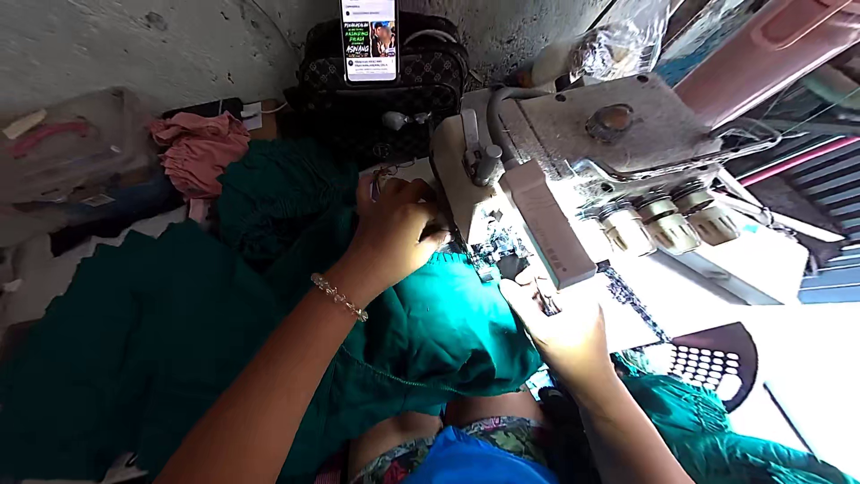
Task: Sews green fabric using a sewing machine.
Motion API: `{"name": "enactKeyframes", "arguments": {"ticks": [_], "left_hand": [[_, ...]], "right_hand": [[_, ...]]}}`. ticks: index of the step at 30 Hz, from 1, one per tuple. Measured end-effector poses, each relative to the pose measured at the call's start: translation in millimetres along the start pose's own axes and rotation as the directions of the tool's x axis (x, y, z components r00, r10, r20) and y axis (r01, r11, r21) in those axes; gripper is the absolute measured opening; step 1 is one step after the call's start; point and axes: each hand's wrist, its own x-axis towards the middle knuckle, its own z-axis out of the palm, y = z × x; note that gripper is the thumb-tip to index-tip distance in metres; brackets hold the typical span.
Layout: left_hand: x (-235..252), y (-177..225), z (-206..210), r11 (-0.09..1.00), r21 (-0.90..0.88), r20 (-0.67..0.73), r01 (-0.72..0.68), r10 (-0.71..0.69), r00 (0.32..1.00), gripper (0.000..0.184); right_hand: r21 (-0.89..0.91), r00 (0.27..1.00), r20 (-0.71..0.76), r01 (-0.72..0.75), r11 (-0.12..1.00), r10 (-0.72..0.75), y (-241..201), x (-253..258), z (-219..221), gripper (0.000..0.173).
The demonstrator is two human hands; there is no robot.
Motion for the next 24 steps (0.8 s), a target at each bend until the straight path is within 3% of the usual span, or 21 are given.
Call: {"name": "enactKeyframes", "arguments": {"ticks": [5, 9, 12, 15, 19, 24], "left_hand": [[3.3, 5.7, 2.1, 0.988, 0.122, 0.066, -0.090, 0.083, 0.994, 0.026], [2.9, 5.8, -10.3, 0.969, 0.243, 0.053, -0.051, 0.040, 0.998, 0.029], [-19.0, 21.4, -23.4, 0.957, 0.291, -0.080, -0.014, 0.038, 0.996, 0.018], [-50.6, 59.3, -3.2, 0.931, 0.359, -0.238, -0.058, 0.151, 0.959, 0.021], [-69.8, 60.9, 32.5, 0.960, 0.215, -0.316, -0.181, 0.243, 0.917, 0.026], [-74.9, 51.6, 42.3, 0.982, 0.163, -0.309, -0.098, 0.145, 0.940, 0.045]], "right_hand": [[-0.121, 0.980, -0.066, 0.180, 0.976, -0.189, -8.8, -4.3, -9.8, 0.024], [-0.085, 0.966, -0.004, 0.258, 0.962, -0.259, -14.9, -2.9, -9.0, 0.026], [-0.128, 0.958, 0.072, 0.284, 0.950, -0.277, -7.4, -0.4, -2.3, 0.028], [-0.153, 0.935, 0.103, 0.353, 0.923, -0.341, -2.9, 1.8, 4.7, 0.025], [-0.241, 0.856, 0.122, 0.516, 0.822, -0.502, -1.2, 8.5, 9.7, 0.020], [-0.280, 0.809, 0.172, 0.587, 0.760, -0.562, 0.6, 14.2, -5.4, 0.019]]}}
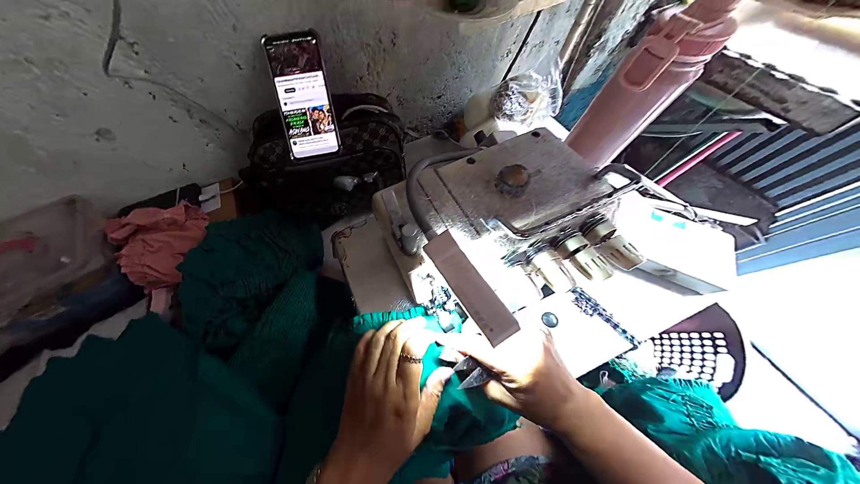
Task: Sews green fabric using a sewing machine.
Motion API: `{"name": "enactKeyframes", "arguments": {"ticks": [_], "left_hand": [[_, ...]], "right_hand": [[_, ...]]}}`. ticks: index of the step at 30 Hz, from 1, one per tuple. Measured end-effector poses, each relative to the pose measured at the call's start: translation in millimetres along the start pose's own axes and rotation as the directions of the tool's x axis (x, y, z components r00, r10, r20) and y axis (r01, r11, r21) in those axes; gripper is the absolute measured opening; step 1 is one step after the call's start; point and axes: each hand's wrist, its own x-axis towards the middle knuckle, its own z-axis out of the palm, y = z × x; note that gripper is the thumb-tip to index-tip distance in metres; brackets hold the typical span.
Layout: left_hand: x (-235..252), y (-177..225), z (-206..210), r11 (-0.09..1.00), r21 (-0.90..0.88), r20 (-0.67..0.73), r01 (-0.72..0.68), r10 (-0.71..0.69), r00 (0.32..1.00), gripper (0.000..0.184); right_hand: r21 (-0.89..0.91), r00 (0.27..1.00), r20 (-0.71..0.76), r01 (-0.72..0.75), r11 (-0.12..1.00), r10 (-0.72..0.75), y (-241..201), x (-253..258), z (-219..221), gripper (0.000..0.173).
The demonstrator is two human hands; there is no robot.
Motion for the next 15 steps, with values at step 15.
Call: {"name": "enactKeyframes", "arguments": {"ticks": [15], "left_hand": [[4.7, 49.1, -16.5, 0.989, 0.119, 0.163, 0.087, -0.106, 0.981, 0.055]], "right_hand": [[0.642, 0.774, 0.246, -0.581, 0.500, 0.584, -13.6, -55.9, 4.5, 0.030]]}}
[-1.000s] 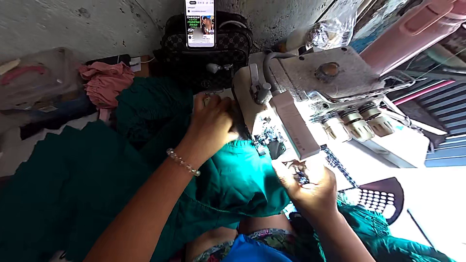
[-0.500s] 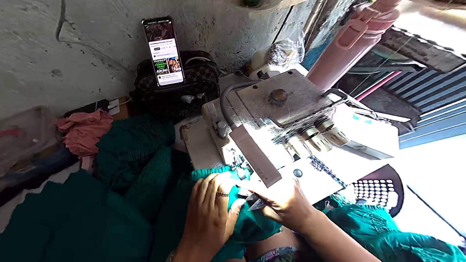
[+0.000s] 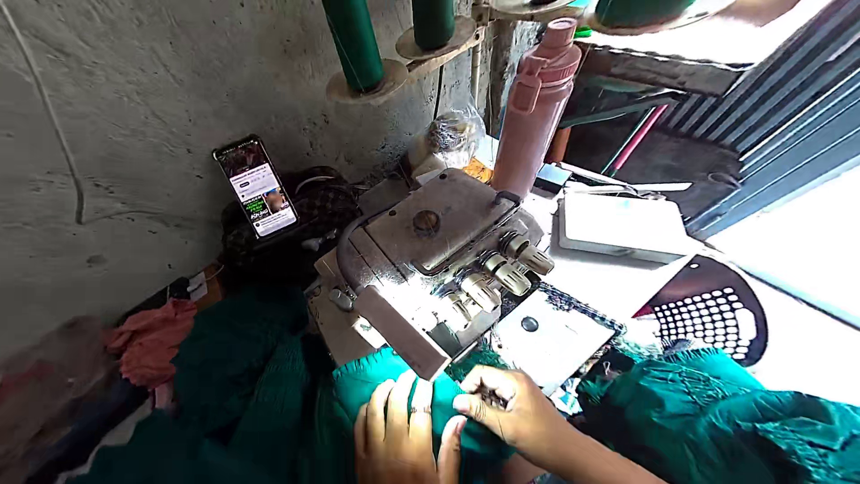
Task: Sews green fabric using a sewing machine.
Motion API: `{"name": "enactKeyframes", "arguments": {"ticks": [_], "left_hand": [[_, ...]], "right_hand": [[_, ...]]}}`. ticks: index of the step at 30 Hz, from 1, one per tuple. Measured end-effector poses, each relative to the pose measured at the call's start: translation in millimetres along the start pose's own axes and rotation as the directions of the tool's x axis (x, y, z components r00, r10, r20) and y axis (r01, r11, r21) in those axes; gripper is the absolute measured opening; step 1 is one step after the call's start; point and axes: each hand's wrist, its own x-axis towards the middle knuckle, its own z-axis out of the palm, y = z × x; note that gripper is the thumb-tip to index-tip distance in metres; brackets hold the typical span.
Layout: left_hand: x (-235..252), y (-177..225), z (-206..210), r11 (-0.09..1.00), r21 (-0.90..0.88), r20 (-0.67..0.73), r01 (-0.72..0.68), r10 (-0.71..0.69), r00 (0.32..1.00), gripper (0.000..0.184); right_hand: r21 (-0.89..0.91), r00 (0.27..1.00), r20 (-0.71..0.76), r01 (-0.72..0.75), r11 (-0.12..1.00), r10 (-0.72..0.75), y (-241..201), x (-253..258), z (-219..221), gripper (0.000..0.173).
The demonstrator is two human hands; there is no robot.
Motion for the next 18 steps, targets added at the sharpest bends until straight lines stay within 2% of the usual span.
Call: {"name": "enactKeyframes", "arguments": {"ticks": [2, 5, 10, 12, 14, 16, 18], "left_hand": [[0.0, 8.8, -1.0, 0.998, -0.008, 0.061, 0.055, -0.055, 0.997, 0.056], [2.6, 11.0, -3.3, 0.996, -0.024, 0.083, 0.086, -0.084, 0.993, 0.053], [4.5, 6.5, -6.6, 0.996, -0.051, 0.112, 0.073, -0.067, 0.992, 0.046], [8.4, 6.6, -10.5, 0.993, -0.064, 0.115, 0.095, -0.087, 0.990, 0.041], [18.3, 6.5, -14.2, 0.988, -0.073, 0.075, 0.139, -0.133, 0.988, 0.035], [30.3, 6.2, -17.9, 0.984, -0.027, 0.081, 0.176, -0.173, 0.982, 0.033], [41.9, 4.9, -23.8, 0.981, 0.025, 0.135, 0.195, -0.196, 0.971, 0.028]], "right_hand": [[0.038, 1.000, 0.006, 0.009, 0.999, -0.009, -1.8, -8.4, 3.9, 0.027], [0.089, 1.000, -0.020, -0.002, 0.996, 0.004, -5.1, -9.6, 6.6, 0.023], [0.318, 0.975, 0.047, -0.222, 0.922, 0.219, -12.2, -3.2, 3.2, 0.013], [0.310, 0.984, -0.006, -0.170, 0.936, 0.180, -15.2, -3.6, 4.7, 0.011], [0.244, 0.998, -0.036, -0.039, 0.969, 0.049, -21.8, -7.1, 7.2, 0.015], [0.185, 0.999, 0.005, 0.036, 0.982, -0.037, -33.9, -12.6, 10.0, 0.017], [0.185, 0.997, 0.067, 0.012, 0.983, -0.025, -44.9, -18.2, 11.8, 0.022]]}}
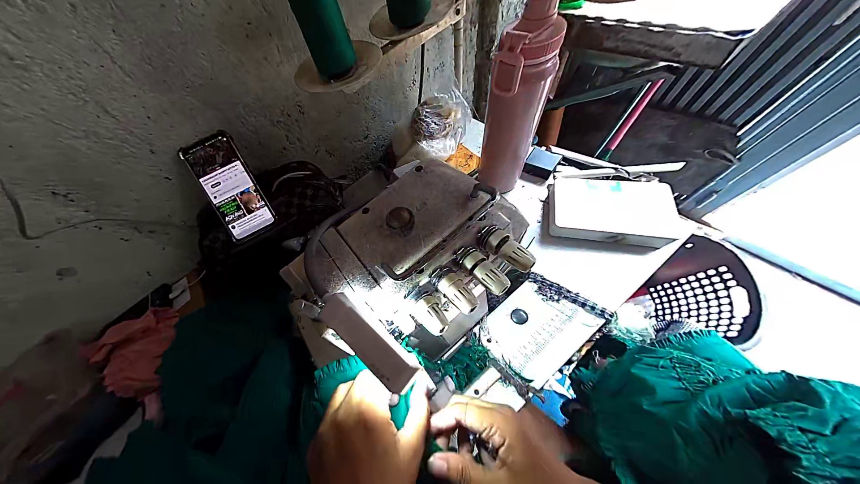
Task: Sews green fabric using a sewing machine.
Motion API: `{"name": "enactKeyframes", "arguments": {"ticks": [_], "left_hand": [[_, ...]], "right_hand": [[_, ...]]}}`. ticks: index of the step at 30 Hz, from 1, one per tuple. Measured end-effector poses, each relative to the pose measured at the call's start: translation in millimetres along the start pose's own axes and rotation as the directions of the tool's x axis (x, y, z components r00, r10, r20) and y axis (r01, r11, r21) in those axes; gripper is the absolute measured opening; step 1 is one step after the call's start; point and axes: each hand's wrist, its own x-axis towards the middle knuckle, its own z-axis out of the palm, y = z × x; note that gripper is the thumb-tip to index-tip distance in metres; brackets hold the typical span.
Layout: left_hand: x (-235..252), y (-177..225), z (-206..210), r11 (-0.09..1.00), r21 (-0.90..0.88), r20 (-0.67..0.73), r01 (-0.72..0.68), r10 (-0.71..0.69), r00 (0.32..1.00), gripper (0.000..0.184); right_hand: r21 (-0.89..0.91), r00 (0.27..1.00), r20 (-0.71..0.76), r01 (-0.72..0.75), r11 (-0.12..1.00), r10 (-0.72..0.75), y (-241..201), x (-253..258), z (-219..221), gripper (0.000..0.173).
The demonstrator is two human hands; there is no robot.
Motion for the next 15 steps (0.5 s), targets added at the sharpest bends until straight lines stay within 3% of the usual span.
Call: {"name": "enactKeyframes", "arguments": {"ticks": [3, 7, 11, 15], "left_hand": [[7.2, -8.0, -10.0, 1.000, -0.014, 0.069, -0.012, 0.012, 0.998, 0.023], [5.6, -9.4, -14.0, 0.998, -0.059, 0.087, 0.007, -0.002, 0.996, 0.021], [5.0, -5.2, -11.8, 0.999, -0.043, 0.023, 0.008, -0.007, 1.000, 0.020], [5.0, -1.0, -6.5, 1.000, -0.018, -0.046, -0.017, 0.017, 0.999, 0.022]], "right_hand": [[0.075, 0.997, 0.015, -0.073, 0.995, 0.072, 3.5, -1.0, -0.2, 0.033], [-0.045, 0.989, 0.100, -0.108, 0.993, 0.112, 8.3, 8.2, -3.0, 0.050], [-0.053, 0.963, 0.196, -0.177, 0.983, 0.184, 0.3, 12.5, 1.5, 0.054], [0.162, 0.928, 0.284, -0.296, 0.942, 0.242, 0.7, 15.0, 15.9, 0.044]]}}
